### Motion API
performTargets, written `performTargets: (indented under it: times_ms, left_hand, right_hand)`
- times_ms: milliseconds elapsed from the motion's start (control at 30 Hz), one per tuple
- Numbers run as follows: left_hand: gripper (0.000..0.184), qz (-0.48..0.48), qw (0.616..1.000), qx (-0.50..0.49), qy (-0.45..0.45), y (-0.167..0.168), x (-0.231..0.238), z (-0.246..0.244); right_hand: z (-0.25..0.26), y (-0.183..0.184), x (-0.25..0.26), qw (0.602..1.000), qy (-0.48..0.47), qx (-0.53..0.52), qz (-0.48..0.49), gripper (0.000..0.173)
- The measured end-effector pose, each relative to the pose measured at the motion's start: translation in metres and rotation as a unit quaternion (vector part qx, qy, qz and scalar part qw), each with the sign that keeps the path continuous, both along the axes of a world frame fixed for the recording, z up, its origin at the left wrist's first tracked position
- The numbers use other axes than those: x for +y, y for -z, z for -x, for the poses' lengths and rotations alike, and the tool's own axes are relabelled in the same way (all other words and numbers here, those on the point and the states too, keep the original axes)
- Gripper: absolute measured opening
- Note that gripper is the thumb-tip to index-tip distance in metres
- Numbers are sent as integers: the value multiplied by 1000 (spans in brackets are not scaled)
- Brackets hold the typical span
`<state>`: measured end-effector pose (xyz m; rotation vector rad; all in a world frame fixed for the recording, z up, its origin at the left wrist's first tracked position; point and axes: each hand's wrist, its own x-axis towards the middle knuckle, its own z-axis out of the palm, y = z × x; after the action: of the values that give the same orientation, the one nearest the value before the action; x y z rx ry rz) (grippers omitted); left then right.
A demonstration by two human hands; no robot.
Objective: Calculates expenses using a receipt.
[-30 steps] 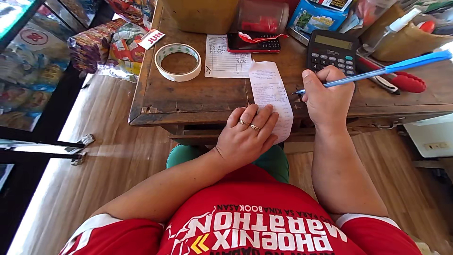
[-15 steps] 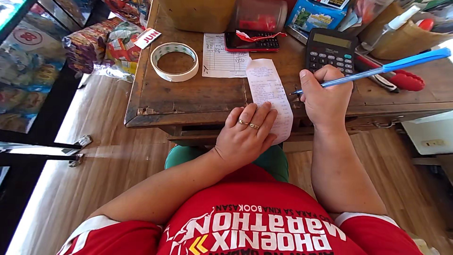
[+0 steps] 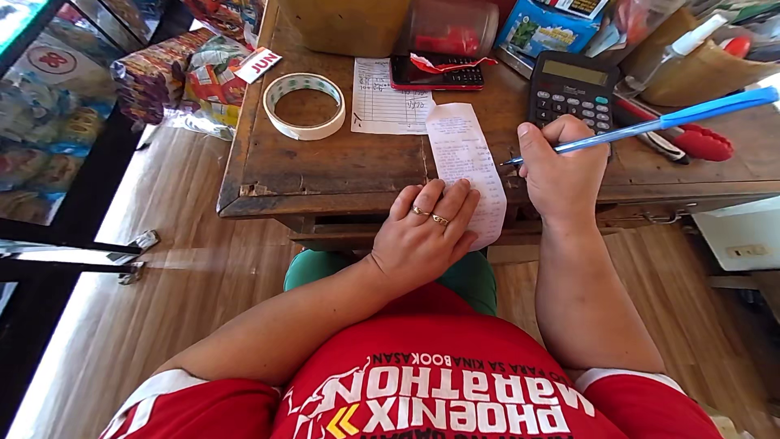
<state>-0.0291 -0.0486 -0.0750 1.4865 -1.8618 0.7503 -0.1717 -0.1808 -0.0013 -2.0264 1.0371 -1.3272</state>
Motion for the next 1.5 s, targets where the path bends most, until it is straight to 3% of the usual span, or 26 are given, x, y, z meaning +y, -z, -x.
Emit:
performTargets:
  times_ms: [333,633,1133,1233,1400,1500]
  left_hand:
    - [44,0,1000,-1,0,0,0,0]
    - [44,4,1000,3,5,1,-1,0]
    - [45,1,1000,0,2,1,-1,0]
    - [45,2,1000,-3,0,1,-1,0]
    - [45,4,1000,-8,-6,2,-3,0]
    - [45,4,1000,-8,-4,2,-2,-1]
  right_hand:
    - [-1,2,-1,1000,-4,-3,5,29]
    - [-3,-3,1,996,19,89,-11,29]
    - [-6,-5,2,990,25,137,-1,29]
    - [-4,-6,1,995,7,99,-13,27]
    - [31,-2,-27,992,-52,-102,56,9]
    - [67,-16,-51,990,-2,-106,95,15]
